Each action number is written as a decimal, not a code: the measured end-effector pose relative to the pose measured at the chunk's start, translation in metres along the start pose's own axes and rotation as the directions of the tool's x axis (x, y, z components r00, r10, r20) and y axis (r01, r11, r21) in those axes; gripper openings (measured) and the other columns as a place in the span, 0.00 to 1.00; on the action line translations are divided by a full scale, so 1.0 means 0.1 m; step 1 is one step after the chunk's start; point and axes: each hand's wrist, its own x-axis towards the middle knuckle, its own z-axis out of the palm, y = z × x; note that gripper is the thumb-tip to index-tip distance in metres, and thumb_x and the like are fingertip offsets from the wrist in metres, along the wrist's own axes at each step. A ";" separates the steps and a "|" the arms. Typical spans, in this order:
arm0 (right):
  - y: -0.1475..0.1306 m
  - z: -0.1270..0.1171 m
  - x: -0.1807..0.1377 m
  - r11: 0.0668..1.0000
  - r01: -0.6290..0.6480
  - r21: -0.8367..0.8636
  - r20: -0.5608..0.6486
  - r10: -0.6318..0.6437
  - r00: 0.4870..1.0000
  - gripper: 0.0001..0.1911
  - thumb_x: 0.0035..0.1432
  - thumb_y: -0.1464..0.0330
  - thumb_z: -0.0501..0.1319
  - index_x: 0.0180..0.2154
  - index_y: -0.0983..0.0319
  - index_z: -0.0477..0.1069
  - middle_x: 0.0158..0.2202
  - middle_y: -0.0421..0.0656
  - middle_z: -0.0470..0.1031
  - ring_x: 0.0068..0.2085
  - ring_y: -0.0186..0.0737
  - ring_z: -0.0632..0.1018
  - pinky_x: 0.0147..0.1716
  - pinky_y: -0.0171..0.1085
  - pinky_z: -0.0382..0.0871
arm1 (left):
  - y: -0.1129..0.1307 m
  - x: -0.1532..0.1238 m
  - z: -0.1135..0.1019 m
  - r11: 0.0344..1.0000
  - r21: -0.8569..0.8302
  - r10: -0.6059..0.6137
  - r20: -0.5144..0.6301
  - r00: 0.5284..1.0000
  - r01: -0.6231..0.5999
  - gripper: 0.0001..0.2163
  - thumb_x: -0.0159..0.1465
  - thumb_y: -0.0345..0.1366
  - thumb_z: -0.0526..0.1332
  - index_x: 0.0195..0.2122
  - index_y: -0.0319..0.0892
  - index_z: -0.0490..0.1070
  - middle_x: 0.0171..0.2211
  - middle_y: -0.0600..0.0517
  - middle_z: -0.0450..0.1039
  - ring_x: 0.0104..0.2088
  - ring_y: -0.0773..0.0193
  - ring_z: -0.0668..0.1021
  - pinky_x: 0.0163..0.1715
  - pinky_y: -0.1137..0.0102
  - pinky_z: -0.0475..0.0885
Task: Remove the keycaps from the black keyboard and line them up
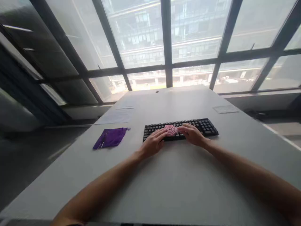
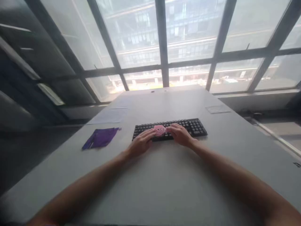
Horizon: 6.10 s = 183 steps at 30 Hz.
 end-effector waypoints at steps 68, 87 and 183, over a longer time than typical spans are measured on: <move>-0.04 -0.01 0.04 0.989 -0.112 0.096 -0.105 0.122 0.987 0.14 0.67 0.72 0.54 0.50 0.57 0.73 0.42 0.47 0.76 0.44 0.45 0.76 0.46 0.46 0.72 | 0.11 0.48 0.23 0.986 -0.026 -0.165 -0.151 0.975 0.163 0.20 0.69 0.27 0.52 0.62 0.41 0.63 0.62 0.42 0.65 0.65 0.54 0.65 0.65 0.51 0.65; 0.01 0.03 0.01 0.988 -0.143 0.058 -0.112 0.149 0.983 0.11 0.65 0.74 0.56 0.44 0.57 0.74 0.41 0.46 0.76 0.43 0.43 0.77 0.45 0.43 0.73 | 0.13 0.49 0.21 0.990 -0.034 -0.139 -0.158 0.978 0.136 0.22 0.65 0.24 0.53 0.61 0.42 0.65 0.61 0.43 0.66 0.65 0.53 0.65 0.64 0.51 0.66; -0.05 0.03 0.03 0.971 -0.235 -0.050 -0.173 0.224 0.959 0.09 0.67 0.71 0.55 0.40 0.59 0.74 0.37 0.46 0.75 0.41 0.44 0.75 0.42 0.41 0.70 | 0.16 0.48 0.23 0.978 0.061 -0.187 -0.175 0.967 0.200 0.17 0.69 0.32 0.53 0.59 0.42 0.67 0.60 0.44 0.68 0.60 0.53 0.71 0.60 0.54 0.68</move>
